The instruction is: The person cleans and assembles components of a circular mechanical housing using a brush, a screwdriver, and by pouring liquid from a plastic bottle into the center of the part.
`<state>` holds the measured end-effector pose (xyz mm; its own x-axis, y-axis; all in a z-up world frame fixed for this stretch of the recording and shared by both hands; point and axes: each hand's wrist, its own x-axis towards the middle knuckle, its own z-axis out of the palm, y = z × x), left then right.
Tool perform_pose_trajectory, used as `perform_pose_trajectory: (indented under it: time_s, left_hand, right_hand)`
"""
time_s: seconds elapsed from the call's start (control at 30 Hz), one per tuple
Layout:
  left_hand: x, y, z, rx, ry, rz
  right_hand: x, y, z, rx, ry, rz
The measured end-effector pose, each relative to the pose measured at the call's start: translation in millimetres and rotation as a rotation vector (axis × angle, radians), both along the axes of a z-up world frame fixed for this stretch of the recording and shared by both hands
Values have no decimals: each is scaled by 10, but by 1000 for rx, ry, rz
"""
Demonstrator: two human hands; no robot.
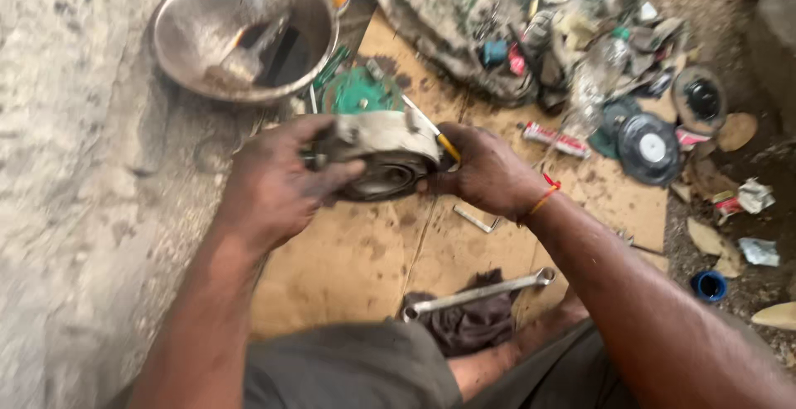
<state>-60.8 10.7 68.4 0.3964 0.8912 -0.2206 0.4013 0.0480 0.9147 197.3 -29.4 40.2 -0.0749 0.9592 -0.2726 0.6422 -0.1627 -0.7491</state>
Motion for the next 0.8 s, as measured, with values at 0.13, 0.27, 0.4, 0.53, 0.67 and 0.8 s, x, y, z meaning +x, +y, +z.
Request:
perform_pose_trajectory:
  time_s: [0.13,0.27,0.4,0.53,0.67,0.8]
  left_hand:
    - [-158,28,181,252,-295,87]
    - [-318,81,219,262,-758,152]
    - [-383,53,209,149,-947,254]
    - [-345,77,240,74,-1044,243]
    - [-338,91,216,71,-1047,259]
    - [-356,88,192,42,-1050,261]
  right_hand:
    - [209,26,287,95,19,-131]
    - [263,40,222,-12,-308,-125]
    - [-246,-242,-272,-111,-327,242]
    - [-817,-747,-715,-60,-196,438]
    - [-754,-930,-1067,236,-46,679]
    - [-162,-211,-1096,254,-475,362]
